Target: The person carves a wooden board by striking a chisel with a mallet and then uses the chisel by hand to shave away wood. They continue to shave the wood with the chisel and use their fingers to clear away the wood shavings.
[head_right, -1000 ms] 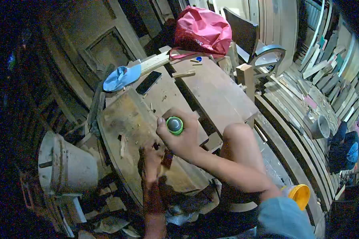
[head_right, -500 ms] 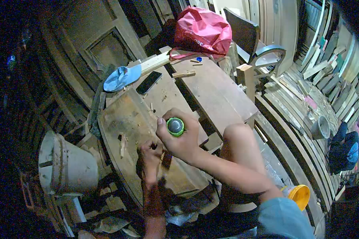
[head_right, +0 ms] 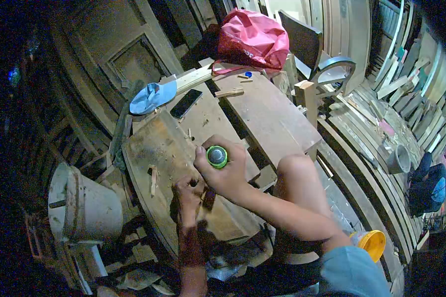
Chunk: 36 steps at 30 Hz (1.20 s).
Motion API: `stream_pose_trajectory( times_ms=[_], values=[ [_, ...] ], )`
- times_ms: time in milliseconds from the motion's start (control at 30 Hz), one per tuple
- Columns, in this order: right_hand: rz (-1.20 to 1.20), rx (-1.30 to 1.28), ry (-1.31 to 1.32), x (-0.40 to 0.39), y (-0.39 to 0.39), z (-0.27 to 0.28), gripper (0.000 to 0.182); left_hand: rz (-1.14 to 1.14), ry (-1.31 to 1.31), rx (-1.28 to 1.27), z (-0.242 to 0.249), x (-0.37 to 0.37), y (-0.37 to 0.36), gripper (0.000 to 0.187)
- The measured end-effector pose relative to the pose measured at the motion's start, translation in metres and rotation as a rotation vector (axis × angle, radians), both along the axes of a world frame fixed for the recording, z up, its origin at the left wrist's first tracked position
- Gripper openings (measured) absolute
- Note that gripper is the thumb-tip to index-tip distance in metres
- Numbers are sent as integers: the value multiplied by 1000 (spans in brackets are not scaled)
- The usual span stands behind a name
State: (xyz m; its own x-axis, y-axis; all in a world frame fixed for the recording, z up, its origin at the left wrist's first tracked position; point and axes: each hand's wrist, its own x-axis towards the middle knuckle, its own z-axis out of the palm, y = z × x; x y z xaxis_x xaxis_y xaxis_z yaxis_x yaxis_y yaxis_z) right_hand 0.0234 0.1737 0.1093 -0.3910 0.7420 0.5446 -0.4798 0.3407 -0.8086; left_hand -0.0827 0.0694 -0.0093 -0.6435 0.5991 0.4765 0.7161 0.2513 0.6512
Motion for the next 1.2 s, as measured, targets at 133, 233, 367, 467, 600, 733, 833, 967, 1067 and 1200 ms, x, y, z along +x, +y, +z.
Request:
stream_pose_trajectory(
  times_ms=[133,233,367,467,600,733,833,967,1067,1200],
  values=[
    [5,-10,6,-1,1,-2,17,0,-69,-36,1,0,-1,39],
    [-6,24,-21,0,1,-3,18,-36,57,6,7,0,-1,40],
    [21,-34,-43,0,0,-4,18,-39,-141,42,-17,-4,-2,41],
    [4,-47,-49,1,1,-4,18,17,-5,201,-32,-7,4,39],
    [27,-124,21,0,1,-1,16,12,-145,14,-15,-4,0,39],
    [28,-67,-41,0,0,-2,15,13,-226,3,-38,-12,1,40],
    [-9,-23,-2,-3,1,-3,16,41,-128,-46,-5,-3,-2,40],
    [-11,-34,-41,-2,3,-5,16,68,-252,-120,-10,-4,-2,40],
    [-13,-35,-1,-4,-1,-3,15,73,-169,-94,-2,-1,-2,40],
    [-16,-65,-39,-3,1,0,17,78,-251,20,-2,5,1,37]
  ],
)
